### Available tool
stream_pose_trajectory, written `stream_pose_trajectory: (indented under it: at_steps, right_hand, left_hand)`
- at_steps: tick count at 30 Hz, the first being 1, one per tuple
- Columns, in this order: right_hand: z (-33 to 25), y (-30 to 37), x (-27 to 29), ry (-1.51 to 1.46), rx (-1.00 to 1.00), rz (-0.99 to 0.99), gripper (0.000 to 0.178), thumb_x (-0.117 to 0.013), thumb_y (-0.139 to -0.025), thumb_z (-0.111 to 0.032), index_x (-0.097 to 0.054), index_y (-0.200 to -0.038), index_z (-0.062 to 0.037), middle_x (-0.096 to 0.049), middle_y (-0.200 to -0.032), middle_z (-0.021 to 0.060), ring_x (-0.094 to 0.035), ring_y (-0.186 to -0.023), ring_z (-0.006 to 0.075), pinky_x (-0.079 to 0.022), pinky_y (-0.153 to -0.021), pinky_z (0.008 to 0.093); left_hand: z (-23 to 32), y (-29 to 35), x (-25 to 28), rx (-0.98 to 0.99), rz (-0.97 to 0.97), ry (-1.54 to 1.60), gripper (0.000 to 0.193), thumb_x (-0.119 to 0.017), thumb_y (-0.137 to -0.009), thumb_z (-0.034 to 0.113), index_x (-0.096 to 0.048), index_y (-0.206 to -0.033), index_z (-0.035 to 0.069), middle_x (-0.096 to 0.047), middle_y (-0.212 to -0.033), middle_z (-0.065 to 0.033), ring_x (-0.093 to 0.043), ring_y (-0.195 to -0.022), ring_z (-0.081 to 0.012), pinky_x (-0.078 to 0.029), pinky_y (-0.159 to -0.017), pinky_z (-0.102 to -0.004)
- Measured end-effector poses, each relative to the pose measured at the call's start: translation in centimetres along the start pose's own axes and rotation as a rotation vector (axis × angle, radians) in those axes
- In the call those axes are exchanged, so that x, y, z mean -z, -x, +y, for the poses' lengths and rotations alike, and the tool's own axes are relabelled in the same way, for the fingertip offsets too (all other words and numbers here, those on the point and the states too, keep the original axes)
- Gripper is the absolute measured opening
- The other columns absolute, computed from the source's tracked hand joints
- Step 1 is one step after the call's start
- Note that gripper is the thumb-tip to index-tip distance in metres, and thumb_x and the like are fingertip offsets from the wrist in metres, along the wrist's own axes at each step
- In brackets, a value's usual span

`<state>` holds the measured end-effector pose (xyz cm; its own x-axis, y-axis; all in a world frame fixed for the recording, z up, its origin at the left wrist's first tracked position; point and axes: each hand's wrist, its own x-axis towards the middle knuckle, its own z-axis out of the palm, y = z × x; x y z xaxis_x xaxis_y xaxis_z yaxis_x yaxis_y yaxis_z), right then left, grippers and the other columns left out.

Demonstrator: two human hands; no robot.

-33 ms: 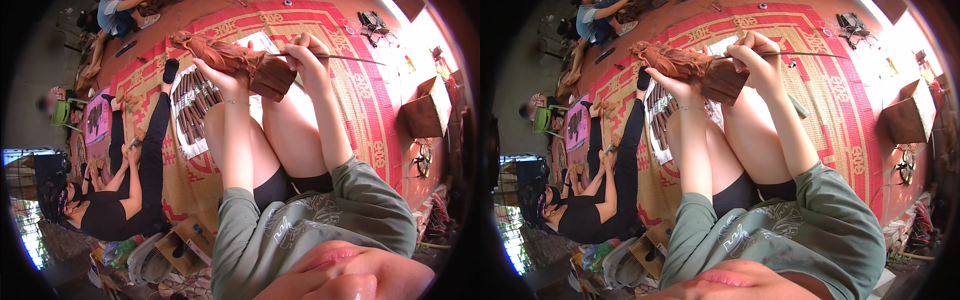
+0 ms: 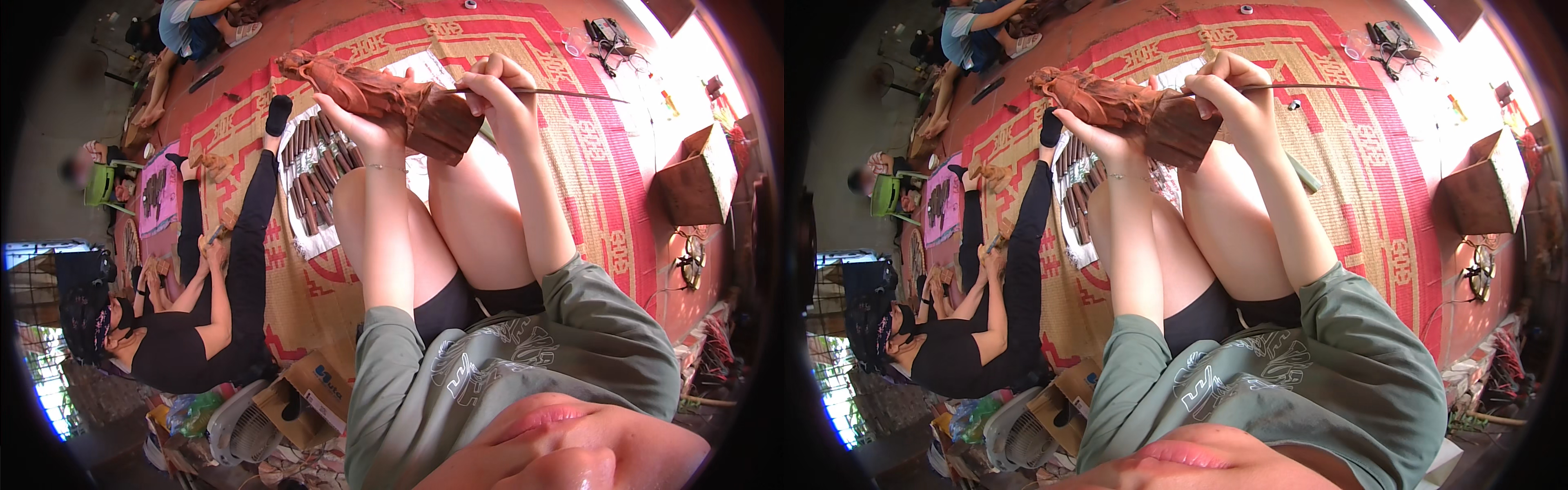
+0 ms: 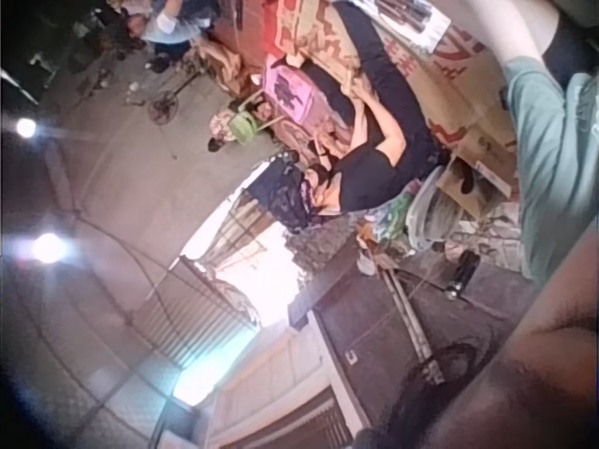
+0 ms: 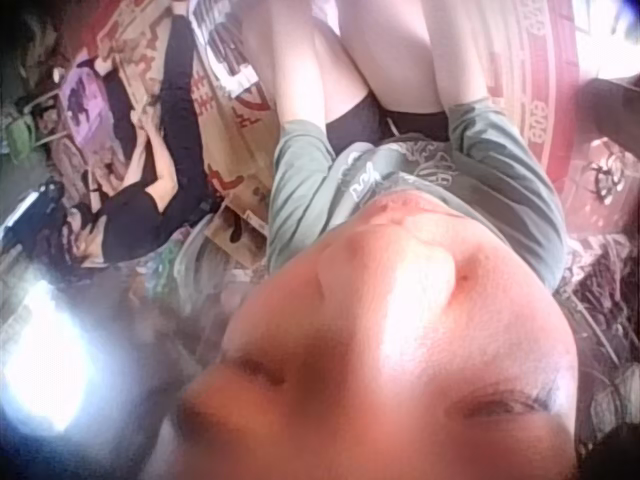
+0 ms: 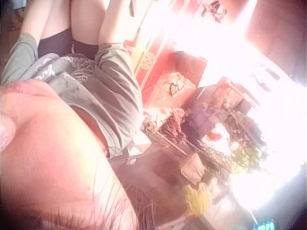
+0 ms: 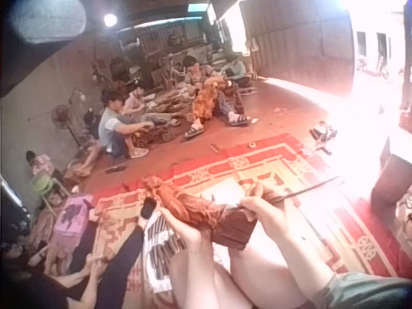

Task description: The person sits on a mat and carves a wooden figurine using a chisel and mallet. They repeatedly strike the chisel to shape the wood, rotating the piece to access different surfaces.

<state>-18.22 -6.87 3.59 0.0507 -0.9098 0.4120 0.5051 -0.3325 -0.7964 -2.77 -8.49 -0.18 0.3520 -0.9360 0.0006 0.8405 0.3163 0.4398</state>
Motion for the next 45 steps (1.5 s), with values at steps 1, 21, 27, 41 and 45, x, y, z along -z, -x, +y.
stream_pose_trajectory:
  at_steps: [1, 21, 27, 41, 45]
  right_hand:
    - [0.2, -0.1, 0.1, 0.02, -0.006, -0.015, 0.025, -0.06, -0.08, 0.0, -0.045, -0.061, -0.0055, -0.053, -0.057, 0.0028, -0.047, -0.05, 0.0066, -0.038, -0.049, 0.0211]
    - [-2.1, -0.1, 2.9, 0.35, -0.117, -0.089, 0.02, -0.058, -0.081, 0.003, -0.051, -0.062, -0.0014, -0.061, -0.072, 0.0104, -0.044, -0.052, 0.0089, -0.035, -0.051, 0.0207]
    - [-3.3, 0.3, 3.3, 0.256, -0.168, -0.274, 0.018, -0.055, -0.08, 0.007, -0.05, -0.064, 0.0012, -0.061, -0.081, 0.014, -0.045, -0.056, 0.0111, -0.038, -0.054, 0.0221]
    - [0.2, 1.3, -2.9, 0.516, 0.103, -0.38, 0.021, -0.069, -0.073, 0.004, -0.05, -0.075, -0.0028, -0.057, -0.097, 0.0108, -0.059, -0.088, 0.0156, -0.047, -0.077, 0.0247]
    - [3.6, 1.0, -2.6, 0.299, 0.066, -0.45, 0.018, -0.069, -0.073, 0.004, -0.053, -0.078, -0.0028, -0.057, -0.099, 0.0105, -0.058, -0.09, 0.0173, -0.044, -0.082, 0.0283]
  left_hand:
    - [0.0, -0.5, 0.5, -0.007, -0.033, -0.053, 0.073, -0.042, -0.078, 0.075, -0.05, -0.115, 0.012, -0.056, -0.099, -0.0125, -0.054, -0.094, -0.0297, -0.044, -0.089, -0.0542]
    - [-1.5, -1.4, 2.9, -0.146, -0.692, 0.44, 0.044, -0.057, -0.087, 0.045, -0.049, -0.118, 0.014, -0.056, -0.102, -0.0025, -0.056, -0.095, -0.0174, -0.046, -0.082, -0.0346]
    - [-2.2, 0.2, 1.5, -0.017, -0.128, 0.521, 0.054, -0.05, -0.087, 0.052, -0.047, -0.125, 0.013, -0.055, -0.113, -0.0025, -0.054, -0.104, -0.0182, -0.045, -0.089, -0.0343]
    - [1.5, -0.2, 2.1, -0.183, -0.088, 0.361, 0.056, -0.036, -0.09, 0.053, -0.051, -0.12, 0.008, -0.058, -0.112, -0.011, -0.059, -0.095, -0.0278, -0.049, -0.083, -0.0405]
    - [3.4, 1.1, 1.9, -0.243, 0.067, 0.249, 0.054, -0.036, -0.091, 0.051, -0.051, -0.121, 0.009, -0.056, -0.116, -0.0096, -0.057, -0.1, -0.0256, -0.048, -0.085, -0.0384]
